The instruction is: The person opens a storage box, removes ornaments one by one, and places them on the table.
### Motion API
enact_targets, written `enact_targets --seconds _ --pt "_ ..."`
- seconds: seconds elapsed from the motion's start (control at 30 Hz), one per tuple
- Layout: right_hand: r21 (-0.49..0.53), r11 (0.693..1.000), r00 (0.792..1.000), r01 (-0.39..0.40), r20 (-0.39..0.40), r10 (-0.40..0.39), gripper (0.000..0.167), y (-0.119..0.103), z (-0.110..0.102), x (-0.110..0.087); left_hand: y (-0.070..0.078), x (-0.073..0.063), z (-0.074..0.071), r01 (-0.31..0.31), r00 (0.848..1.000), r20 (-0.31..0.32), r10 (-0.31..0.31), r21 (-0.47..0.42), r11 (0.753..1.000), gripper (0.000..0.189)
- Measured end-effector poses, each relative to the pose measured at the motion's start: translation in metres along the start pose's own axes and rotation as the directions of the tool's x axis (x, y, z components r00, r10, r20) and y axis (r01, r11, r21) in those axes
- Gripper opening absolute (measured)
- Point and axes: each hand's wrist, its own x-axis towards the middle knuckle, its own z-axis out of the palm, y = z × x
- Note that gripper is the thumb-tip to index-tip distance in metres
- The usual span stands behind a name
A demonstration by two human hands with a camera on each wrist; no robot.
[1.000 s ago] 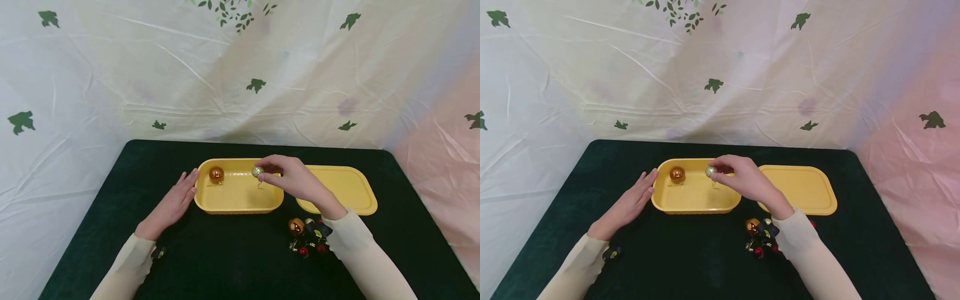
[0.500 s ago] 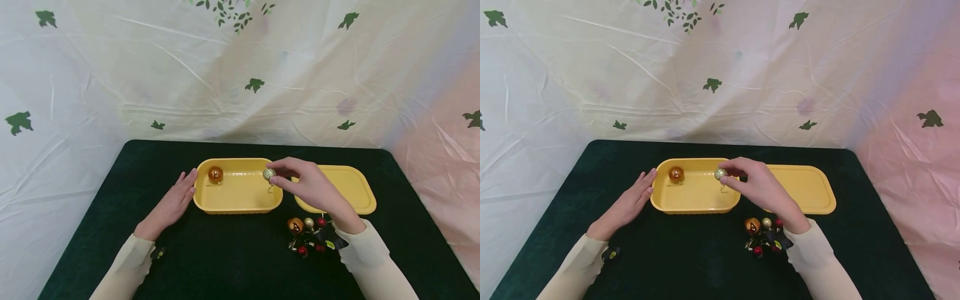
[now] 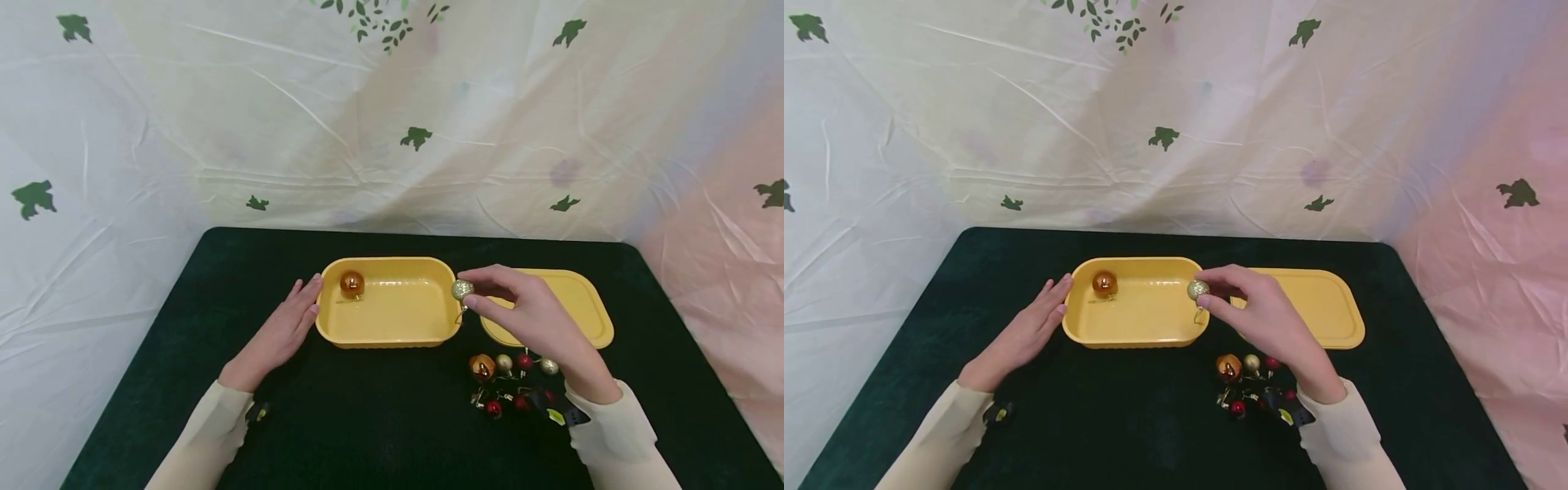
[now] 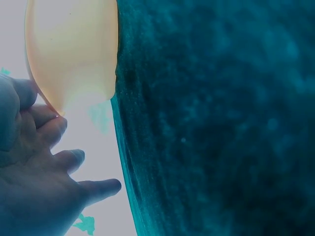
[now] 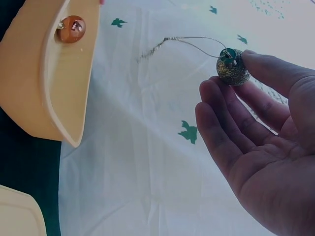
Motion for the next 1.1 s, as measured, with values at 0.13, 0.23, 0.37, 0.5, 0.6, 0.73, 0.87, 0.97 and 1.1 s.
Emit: enact_targets --seconds 0.13,0.23,0.37,0.5,0.6,0.73,0.87,0.97,1.1 --pt "0.006 1.0 0.999 -0.005 -0.035 0.006 0.033 0.002 -0.003 -0.009 0.001 0.0 0.0 0.007 1.0 0.006 -0.007 0.003 1.0 0.057" --pt "0.008 1.0 0.998 -0.003 -0.06 0.003 0.031 0.004 -0.006 -0.017 0.002 0.001 0.001 0.012 1.0 0.009 -0.012 0.002 1.0 0.057" --pt "0.004 1.0 0.996 -0.003 -0.088 0.004 0.03 0.007 -0.01 -0.028 0.003 0.001 0.001 0.011 1.0 0.009 -0.011 0.009 1.0 0.057" --pt "-0.005 1.0 0.994 -0.028 -0.103 0.028 0.03 0.012 -0.015 -0.038 0.002 0.001 0.001 0.005 1.0 0.005 -0.005 0.018 1.0 0.057" --pt "-0.01 0.999 0.994 -0.045 -0.105 0.043 0.031 0.017 -0.019 -0.044 0.003 0.002 0.0 0.0 1.0 0.006 0.0 0.016 1.0 0.057" --pt "-0.02 0.998 0.992 -0.059 -0.117 0.056 0.031 0.02 -0.023 -0.049 0.002 0.002 -0.001 -0.001 1.0 0.008 0.001 0.012 1.0 0.057" --pt "-0.02 0.998 0.989 -0.066 -0.131 0.063 0.032 0.02 -0.028 -0.054 0.002 0.002 0.0 0.007 1.0 0.013 -0.008 0.02 1.0 0.057" --pt "-0.023 0.998 0.989 -0.066 -0.134 0.062 0.033 0.02 -0.03 -0.058 0.002 0.002 0.0 0.009 1.0 0.013 -0.009 0.024 1.0 0.057" --pt "-0.039 0.997 0.987 -0.071 -0.147 0.065 0.034 0.024 -0.033 -0.065 0.002 0.002 0.001 0.003 1.0 0.012 -0.004 0.012 1.0 0.058"
